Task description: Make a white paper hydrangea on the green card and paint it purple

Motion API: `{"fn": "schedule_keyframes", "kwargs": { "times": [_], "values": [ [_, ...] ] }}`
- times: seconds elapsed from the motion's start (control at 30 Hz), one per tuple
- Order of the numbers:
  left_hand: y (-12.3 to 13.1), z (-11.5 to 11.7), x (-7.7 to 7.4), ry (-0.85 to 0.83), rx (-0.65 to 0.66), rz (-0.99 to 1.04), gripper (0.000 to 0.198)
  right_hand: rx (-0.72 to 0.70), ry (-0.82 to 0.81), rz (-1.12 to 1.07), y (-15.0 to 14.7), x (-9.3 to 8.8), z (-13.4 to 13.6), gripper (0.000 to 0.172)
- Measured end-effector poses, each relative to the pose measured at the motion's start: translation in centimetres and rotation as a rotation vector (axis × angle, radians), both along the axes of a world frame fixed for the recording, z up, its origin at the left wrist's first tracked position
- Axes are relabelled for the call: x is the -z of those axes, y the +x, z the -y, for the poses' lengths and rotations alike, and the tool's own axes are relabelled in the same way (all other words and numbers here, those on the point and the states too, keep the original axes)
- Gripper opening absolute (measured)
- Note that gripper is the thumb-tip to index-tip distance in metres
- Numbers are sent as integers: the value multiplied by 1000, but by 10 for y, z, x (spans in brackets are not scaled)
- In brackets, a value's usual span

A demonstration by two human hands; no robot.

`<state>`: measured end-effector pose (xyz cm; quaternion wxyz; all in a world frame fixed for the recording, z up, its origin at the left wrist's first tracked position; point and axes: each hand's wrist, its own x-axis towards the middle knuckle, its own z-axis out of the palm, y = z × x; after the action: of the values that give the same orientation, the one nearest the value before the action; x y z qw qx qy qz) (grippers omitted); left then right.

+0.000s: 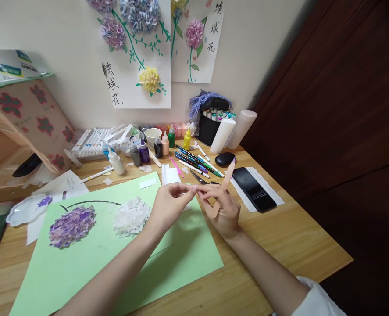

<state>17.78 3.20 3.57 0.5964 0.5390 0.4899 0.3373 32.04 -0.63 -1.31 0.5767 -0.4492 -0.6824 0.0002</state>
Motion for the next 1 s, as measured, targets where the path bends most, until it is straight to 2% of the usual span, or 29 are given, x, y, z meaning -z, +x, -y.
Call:
{"fn": "schedule_keyframes", "kwargs": {
  "times": [0.3,0.43,0.73,1.0],
  "values": [
    [-2,-2,5,47,0,-34,27,-7,-24,22,0,2,0,22],
    [-4,-2,4,132,-19,-96,25,-21,-33,25,-2,1,1,24],
    [-7,0,0,484,-28,-351,13,-51,-234,-318,0,0,-3,15],
    [-8,1,4,504,21,-390,9,-98,-257,-329,-1,0,-4,23]
  ]
}}
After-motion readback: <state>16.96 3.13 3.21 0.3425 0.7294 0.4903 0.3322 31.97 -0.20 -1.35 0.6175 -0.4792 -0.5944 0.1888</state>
